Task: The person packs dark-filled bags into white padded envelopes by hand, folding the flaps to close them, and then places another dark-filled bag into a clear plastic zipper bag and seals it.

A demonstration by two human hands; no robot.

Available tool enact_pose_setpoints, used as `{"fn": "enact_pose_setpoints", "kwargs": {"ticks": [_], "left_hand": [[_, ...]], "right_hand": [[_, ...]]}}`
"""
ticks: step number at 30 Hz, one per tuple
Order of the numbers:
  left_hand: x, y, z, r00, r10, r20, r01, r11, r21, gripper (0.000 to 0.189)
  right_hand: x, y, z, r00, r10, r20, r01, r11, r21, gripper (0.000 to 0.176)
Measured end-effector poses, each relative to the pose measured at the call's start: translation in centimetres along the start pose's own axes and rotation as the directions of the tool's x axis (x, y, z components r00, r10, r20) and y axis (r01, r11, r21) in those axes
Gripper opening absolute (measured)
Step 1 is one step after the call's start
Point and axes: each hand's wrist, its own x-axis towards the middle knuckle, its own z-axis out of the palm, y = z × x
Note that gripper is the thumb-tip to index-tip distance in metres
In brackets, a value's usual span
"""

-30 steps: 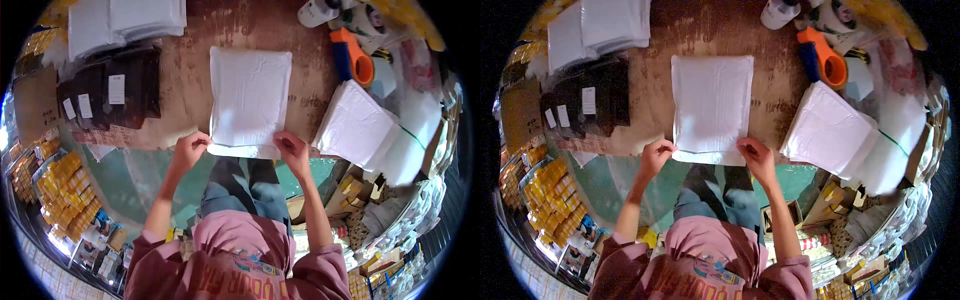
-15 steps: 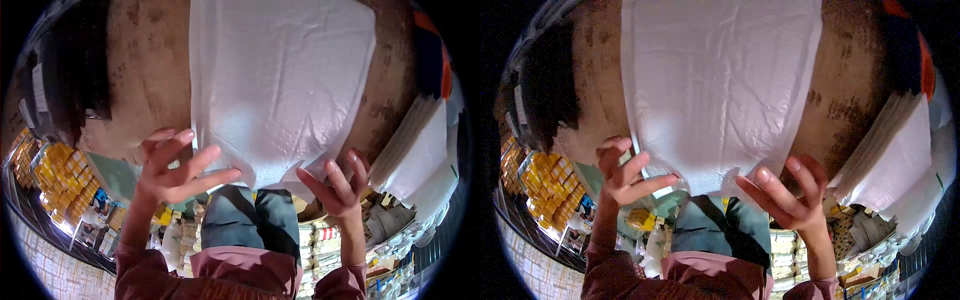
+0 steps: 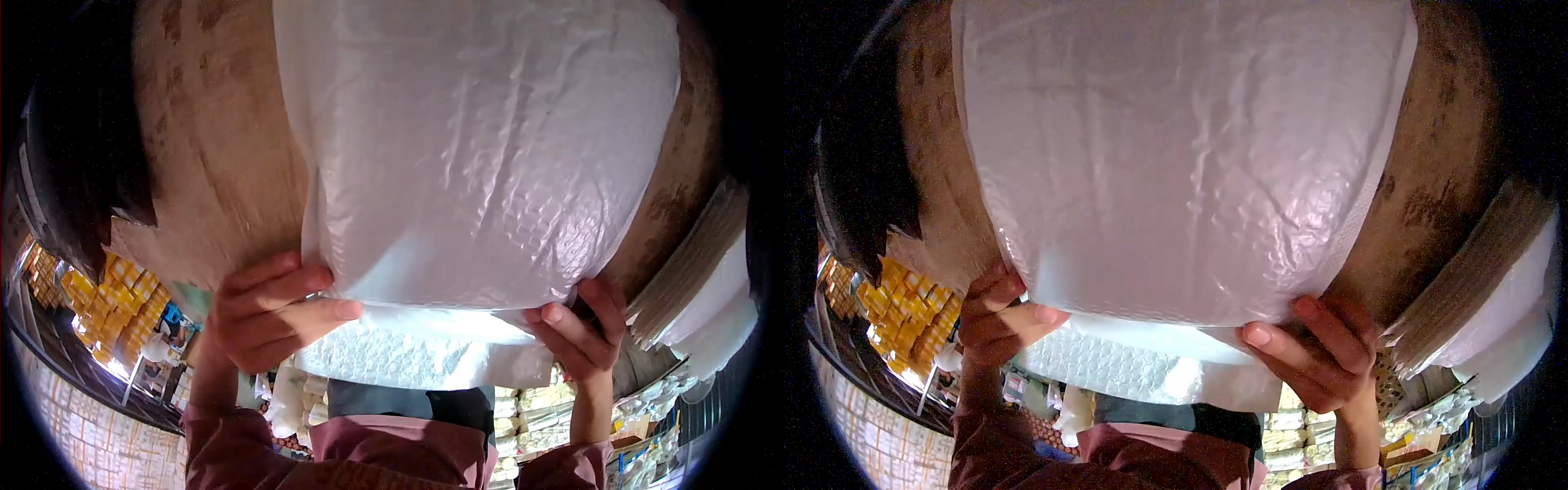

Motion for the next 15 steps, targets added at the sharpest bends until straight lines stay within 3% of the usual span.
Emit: {"fn": "enact_pose_setpoints", "kwargs": {"ticks": [4, 5, 7, 10, 12, 13, 15], "left_hand": [[0.9, 0.4, -0.7, 0.998, -0.034, -0.05, 0.029, 0.995, -0.099, 0.012], [1.1, 0.3, -0.9, 0.997, -0.036, -0.07, 0.026, 0.99, -0.138, 0.012], [1.7, 0.4, -1.7, 0.997, 0.0, -0.072, -0.009, 0.993, -0.117, 0.013], [2.3, 0.0, -1.6, 0.992, 0.004, -0.127, -0.028, 0.981, -0.193, 0.009], [2.0, 0.1, -0.8, 0.976, -0.032, -0.213, -0.017, 0.974, -0.226, 0.007], [1.6, 0.2, -0.2, 0.943, -0.044, -0.331, -0.037, 0.971, -0.236, 0.005], [1.7, 1.1, -0.3, 0.927, -0.159, -0.34, 0.033, 0.937, -0.347, 0.005]], "right_hand": [[0.5, -1.6, -0.4, 0.985, 0.15, -0.085, -0.14, 0.983, 0.118, 0.032], [0.5, -1.1, -0.6, 0.988, 0.122, -0.098, -0.095, 0.966, 0.238, 0.031], [1.1, -0.5, -1.2, 0.983, 0.179, -0.033, -0.14, 0.864, 0.483, 0.028], [1.8, -0.4, -1.5, 0.939, 0.342, 0.034, -0.274, 0.685, 0.675, 0.026], [1.9, -0.8, -1.0, 0.891, 0.454, -0.014, -0.32, 0.649, 0.69, 0.025], [2.1, -1.3, -0.7, 0.841, 0.541, -0.012, -0.371, 0.593, 0.715, 0.022], [1.6, -2.8, -0.3, 0.713, 0.696, 0.091, -0.516, 0.431, 0.74, 0.021]]}}
